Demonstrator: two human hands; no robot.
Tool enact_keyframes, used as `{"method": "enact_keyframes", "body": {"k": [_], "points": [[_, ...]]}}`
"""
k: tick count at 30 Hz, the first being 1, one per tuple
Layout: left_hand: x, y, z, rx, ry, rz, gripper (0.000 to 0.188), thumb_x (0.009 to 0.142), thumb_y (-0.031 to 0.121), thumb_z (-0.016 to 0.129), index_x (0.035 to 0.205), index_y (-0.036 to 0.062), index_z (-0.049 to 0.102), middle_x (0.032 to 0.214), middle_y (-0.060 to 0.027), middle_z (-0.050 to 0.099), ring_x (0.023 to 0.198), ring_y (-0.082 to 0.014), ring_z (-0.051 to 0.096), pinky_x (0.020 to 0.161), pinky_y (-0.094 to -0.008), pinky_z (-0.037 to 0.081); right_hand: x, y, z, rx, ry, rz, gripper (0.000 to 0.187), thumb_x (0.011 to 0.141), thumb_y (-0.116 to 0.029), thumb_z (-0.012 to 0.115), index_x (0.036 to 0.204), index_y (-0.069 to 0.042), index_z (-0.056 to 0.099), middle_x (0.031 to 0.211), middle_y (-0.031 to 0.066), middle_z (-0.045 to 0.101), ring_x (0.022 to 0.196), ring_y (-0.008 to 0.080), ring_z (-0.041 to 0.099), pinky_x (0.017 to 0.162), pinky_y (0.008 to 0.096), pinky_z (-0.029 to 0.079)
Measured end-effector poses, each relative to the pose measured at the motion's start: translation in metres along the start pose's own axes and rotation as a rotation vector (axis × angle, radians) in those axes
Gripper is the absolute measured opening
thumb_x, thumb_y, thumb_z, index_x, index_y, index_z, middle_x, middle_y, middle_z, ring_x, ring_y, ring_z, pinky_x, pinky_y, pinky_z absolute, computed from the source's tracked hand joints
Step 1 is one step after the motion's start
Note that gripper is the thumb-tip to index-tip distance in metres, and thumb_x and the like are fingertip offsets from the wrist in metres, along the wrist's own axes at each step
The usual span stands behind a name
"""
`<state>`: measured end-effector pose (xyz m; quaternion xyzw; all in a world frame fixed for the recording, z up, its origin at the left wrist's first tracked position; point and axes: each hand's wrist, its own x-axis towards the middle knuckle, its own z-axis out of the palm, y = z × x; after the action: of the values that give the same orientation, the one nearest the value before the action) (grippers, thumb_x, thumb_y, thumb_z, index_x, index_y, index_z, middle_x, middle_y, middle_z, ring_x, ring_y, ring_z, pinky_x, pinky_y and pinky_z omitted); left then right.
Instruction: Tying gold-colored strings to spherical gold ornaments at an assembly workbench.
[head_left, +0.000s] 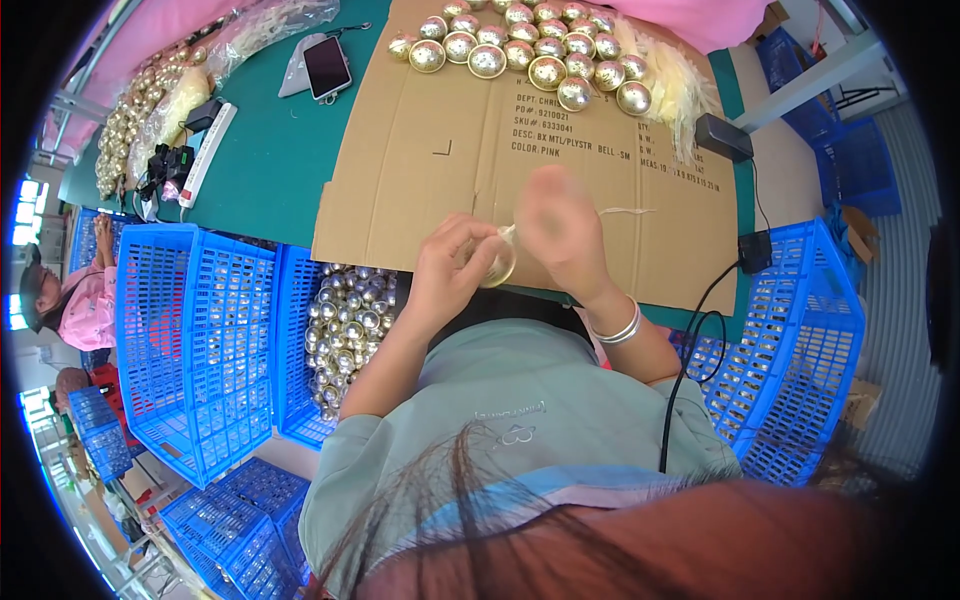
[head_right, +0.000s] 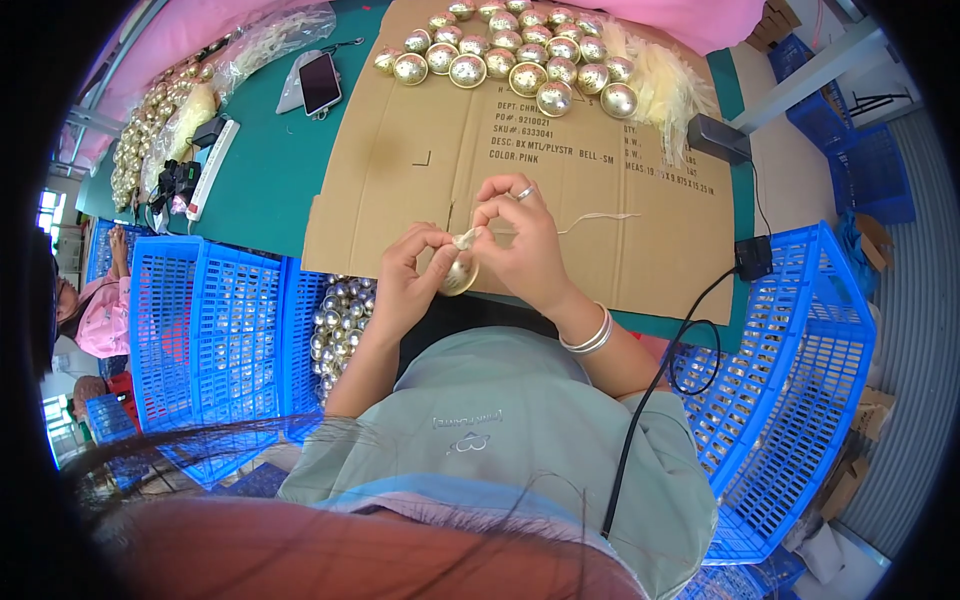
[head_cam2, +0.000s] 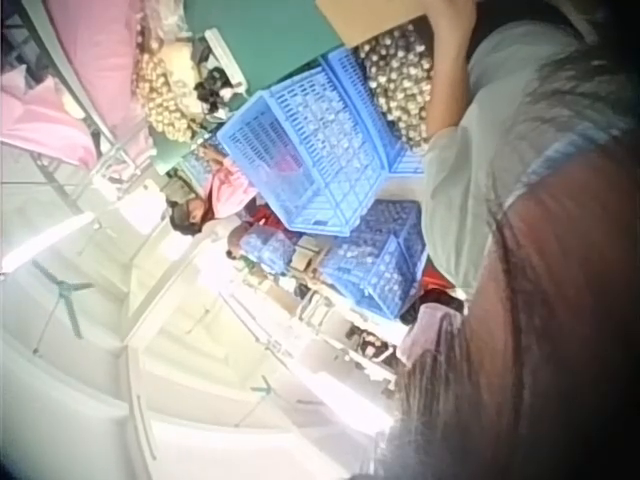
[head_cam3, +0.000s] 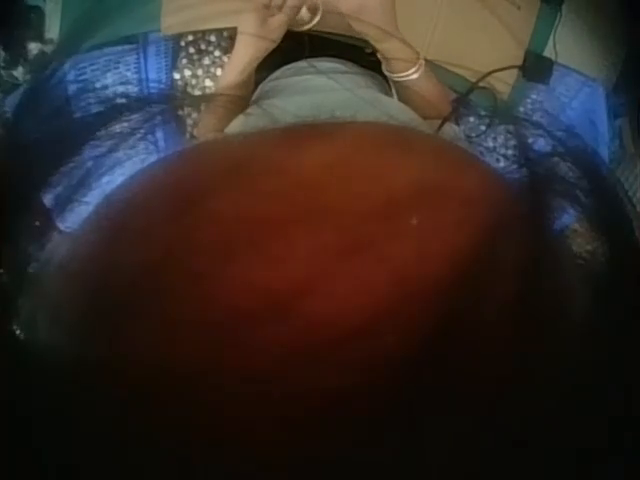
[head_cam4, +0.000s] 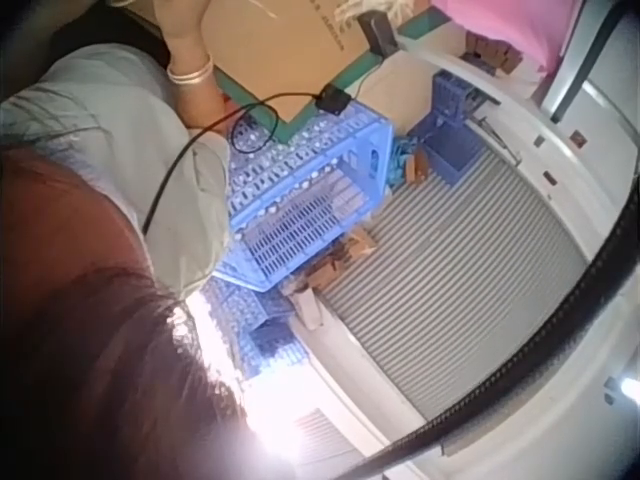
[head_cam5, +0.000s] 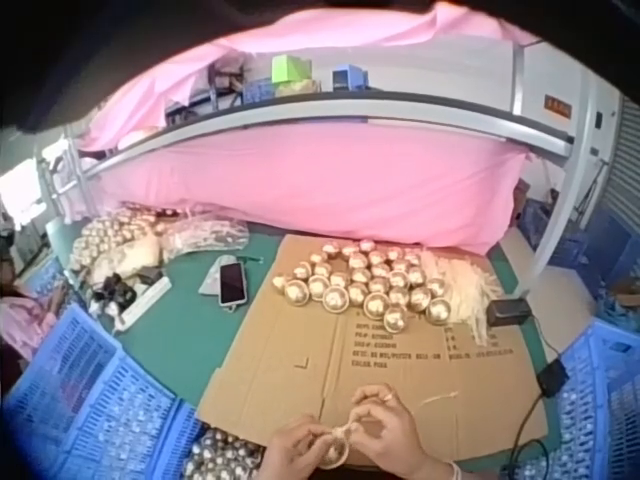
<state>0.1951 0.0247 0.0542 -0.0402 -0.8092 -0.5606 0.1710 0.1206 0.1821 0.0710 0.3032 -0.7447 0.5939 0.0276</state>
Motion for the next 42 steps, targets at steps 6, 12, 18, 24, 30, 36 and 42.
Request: {"method": "enact_keyframes", "body": {"k": [6,12,18,24,30,36,42], "points": [[-0.002,0.001,-0.005,-0.021,-0.036,-0.285,0.011,0.086,0.009,0.065,0.089,-0.0013,0.068,0.069,-0.0024,0.057,0.062,-0.0076,0.051,0.059,-0.0220,0.039,0.002,0.007,-0.007,0.127,-0.067,0.135,0.006,0.074,-0.001,0.060,0.077,-0.002,0.056,0.103,0.0085,0.051,0.101,0.0184,0.050,0.092,0.0311,0.037],[-0.009,-0.011,-0.014,-0.081,-0.021,-0.329,0.013,0.087,0.011,0.064,0.089,-0.0018,0.068,0.069,-0.0014,0.058,0.061,-0.0065,0.052,0.058,-0.0212,0.040,0.009,-0.010,-0.015,-0.224,-0.195,-0.118,0.022,0.071,-0.014,0.072,0.089,-0.007,0.061,0.112,0.0084,0.053,0.113,0.0240,0.048,0.102,0.0450,0.031],[-0.017,-0.003,-0.017,-0.048,-0.076,-0.311,0.014,0.086,0.012,0.066,0.084,-0.0012,0.067,0.067,-0.0019,0.060,0.062,-0.0053,0.051,0.057,-0.0225,0.041,0.011,-0.006,-0.001,-0.629,-0.360,-0.610,0.021,0.071,-0.023,0.073,0.087,-0.013,0.065,0.091,-0.0014,0.062,0.104,0.0215,0.055,0.104,0.0624,0.025],[-0.036,-0.004,-0.038,0.039,-0.157,-0.431,0.016,0.086,0.014,0.066,0.080,-0.0011,0.066,0.063,-0.0011,0.060,0.061,-0.0056,0.051,0.056,-0.0234,0.041,0.005,-0.007,0.003,-0.450,-0.518,-0.593,0.015,0.073,-0.021,0.072,0.082,-0.011,0.065,0.076,-0.0009,0.059,0.099,0.0208,0.057,0.105,0.0627,0.023],[-0.041,0.003,-0.038,0.046,-0.213,-0.431,0.016,0.085,0.014,0.067,0.078,-0.0012,0.066,0.064,-0.0019,0.061,0.059,-0.0071,0.051,0.056,-0.0243,0.042,-0.016,-0.007,0.024,-0.486,-0.428,-0.635,0.015,0.073,-0.020,0.072,0.080,-0.009,0.065,0.071,0.0005,0.059,0.092,0.0201,0.059,0.105,0.0632,0.025],[-0.056,-0.007,-0.042,-0.179,-0.216,-0.505,0.014,0.085,0.011,0.065,0.077,-0.0014,0.065,0.067,-0.0047,0.061,0.061,-0.0083,0.054,0.056,-0.0248,0.042,-0.021,-0.004,0.021,-0.542,-0.546,-0.641,0.011,0.071,-0.015,0.070,0.077,-0.009,0.064,0.065,-0.0001,0.054,0.085,0.0179,0.059,0.106,0.0596,0.027],[-0.072,-0.006,-0.073,0.149,-0.245,-0.387,0.009,0.083,0.007,0.063,0.077,-0.0003,0.065,0.065,-0.0057,0.060,0.060,-0.0096,0.055,0.055,-0.0261,0.042,-0.018,0.014,0.005,-0.480,-0.505,-0.514,0.007,0.070,-0.011,0.068,0.075,-0.010,0.063,0.068,0.0019,0.053,0.087,0.0190,0.057,0.104,0.0561,0.030]]}}
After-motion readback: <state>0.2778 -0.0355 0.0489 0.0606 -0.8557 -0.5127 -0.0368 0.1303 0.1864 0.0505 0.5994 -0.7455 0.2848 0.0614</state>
